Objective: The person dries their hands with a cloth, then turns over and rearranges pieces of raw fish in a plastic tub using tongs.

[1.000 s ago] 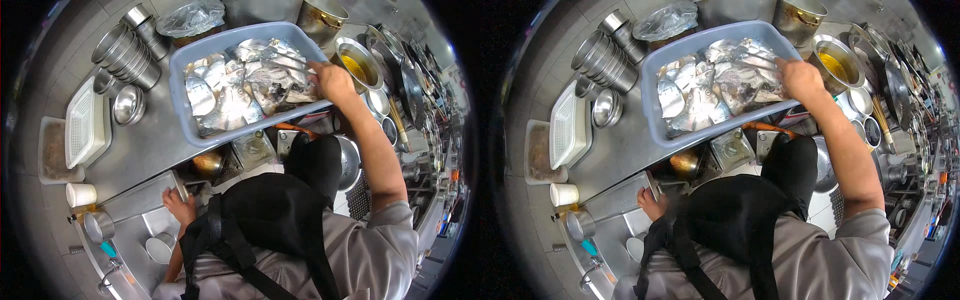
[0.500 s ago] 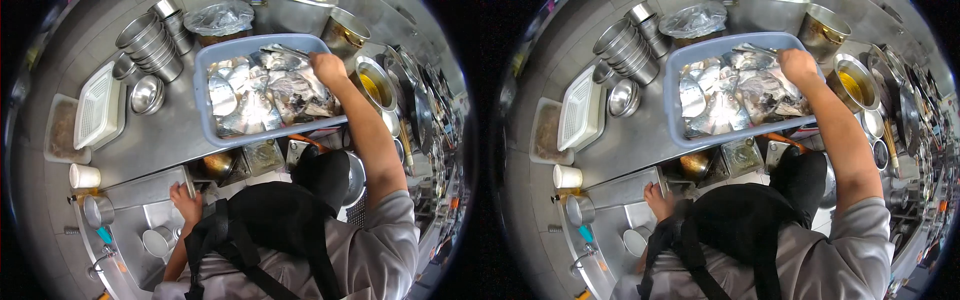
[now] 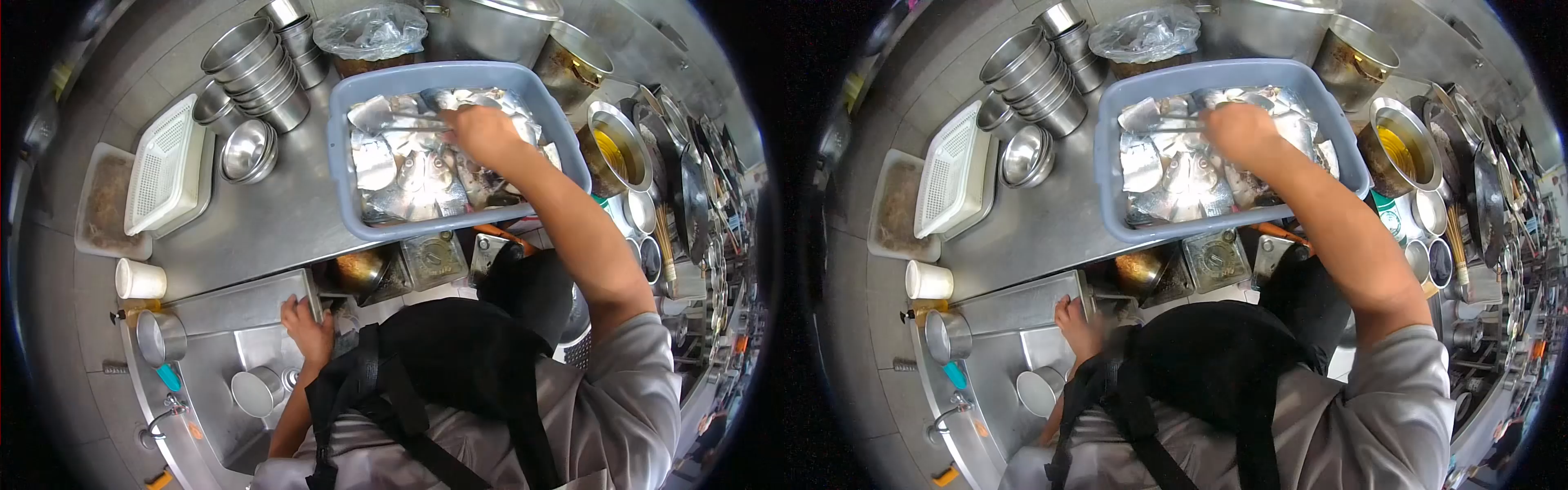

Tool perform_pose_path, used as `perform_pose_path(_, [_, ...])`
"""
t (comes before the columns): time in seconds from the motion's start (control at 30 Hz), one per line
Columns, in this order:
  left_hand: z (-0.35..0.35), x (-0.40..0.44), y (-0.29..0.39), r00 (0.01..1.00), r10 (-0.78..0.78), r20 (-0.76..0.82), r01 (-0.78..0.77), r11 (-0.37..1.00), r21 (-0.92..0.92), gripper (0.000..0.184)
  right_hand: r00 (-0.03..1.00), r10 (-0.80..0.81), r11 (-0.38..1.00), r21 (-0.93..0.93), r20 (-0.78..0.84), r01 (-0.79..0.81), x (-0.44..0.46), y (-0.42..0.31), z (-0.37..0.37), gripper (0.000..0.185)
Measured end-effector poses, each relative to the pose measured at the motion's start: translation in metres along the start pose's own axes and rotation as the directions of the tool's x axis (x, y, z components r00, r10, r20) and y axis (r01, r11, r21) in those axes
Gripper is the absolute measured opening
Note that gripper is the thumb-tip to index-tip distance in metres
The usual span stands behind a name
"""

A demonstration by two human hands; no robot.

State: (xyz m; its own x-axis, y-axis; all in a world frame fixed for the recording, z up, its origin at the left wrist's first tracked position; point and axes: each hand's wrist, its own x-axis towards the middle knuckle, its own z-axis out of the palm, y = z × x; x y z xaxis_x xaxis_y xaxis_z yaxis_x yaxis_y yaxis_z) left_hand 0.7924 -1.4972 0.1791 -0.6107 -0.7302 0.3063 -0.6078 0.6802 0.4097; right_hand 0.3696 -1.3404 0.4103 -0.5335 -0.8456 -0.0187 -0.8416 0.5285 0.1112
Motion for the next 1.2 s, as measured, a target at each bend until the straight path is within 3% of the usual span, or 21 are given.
perform_pose_path(0.07, [0.0, -0.001, 0.001, 1.0, -0.001, 0.003, 0.001, 1.0, 0.001, 0.059, 0.993, 0.111, 0.993, 0.036, -0.036, -0.109, -0.013, 0.007, -0.008, 0.032])
perform_pose_path(0.17, [-0.003, 0.0, 0.004, 1.0, -0.025, 0.019, 0.025, 1.0, -0.001, 0.058, 0.989, 0.132, 0.99, 0.063, -0.062, -0.128, -0.011, 0.027, -0.003, 0.033])
perform_pose_path(0.3, [-0.002, 0.001, 0.003, 1.0, 0.023, 0.008, -0.023, 1.0, 0.008, 0.057, 0.981, 0.152, 0.978, 0.125, 0.125, -0.167, 0.019, -0.006, 0.004, 0.028])
perform_pose_path(0.43, [0.0, 0.0, 0.002, 0.999, 0.042, 0.005, -0.042, 0.999, -0.008, 0.055, 0.97, 0.239, 0.909, 0.34, 0.052, -0.242, 0.055, -0.025, 0.058, 0.035])
perform_pose_path(0.57, [0.002, 0.0, -0.004, 0.999, 0.022, 0.024, -0.022, 1.0, -0.014, 0.055, 0.977, 0.191, 0.957, 0.201, 0.096, -0.207, 0.011, 0.01, 0.017, 0.037])
perform_pose_path(0.63, [-0.001, 0.001, 0.002, 1.0, 0.021, 0.003, -0.021, 1.0, -0.006, 0.054, 0.942, 0.301, 0.953, -0.007, 0.147, -0.303, -0.018, 0.035, -0.002, 0.036])
perform_pose_path(0.8, [0.001, 0.0, 0.0, 0.999, 0.039, -0.037, -0.039, 0.999, 0.005, 0.052, 0.965, 0.26, 0.947, -0.185, -0.028, -0.261, -0.067, 0.073, -0.003, 0.036])
perform_pose_path(0.97, [0.001, 0.001, 0.0, 0.998, 0.052, -0.031, -0.051, 0.998, 0.035, 0.052, 0.953, 0.3, 0.944, -0.133, -0.043, -0.303, -0.035, 0.086, 0.03, 0.028])
perform_pose_path(1.03, [0.001, 0.001, 0.0, 0.998, 0.059, -0.036, -0.058, 0.998, 0.029, 0.053, 0.929, 0.356, 0.934, 0.005, -0.102, -0.358, -0.022, 0.095, 0.037, 0.024])
perform_pose_path(1.07, [0.001, 0.001, -0.001, 0.997, 0.064, -0.037, -0.063, 0.998, 0.019, 0.054, 0.927, 0.293, 0.956, 0.051, -0.234, -0.289, -0.02, 0.102, 0.039, 0.022])
perform_pose_path(1.17, [-0.001, 0.0, -0.001, 0.999, 0.045, 0.008, -0.045, 0.999, -0.009, 0.056, 0.898, 0.356, 0.93, 0.189, -0.257, -0.315, -0.02, 0.075, 0.025, 0.02])
perform_pose_path(1.2, [-0.001, 0.0, 0.0, 0.999, 0.05, 0.011, -0.05, 0.999, -0.011, 0.056, 0.93, 0.322, 0.945, 0.114, -0.18, -0.305, -0.022, 0.056, 0.019, 0.017])
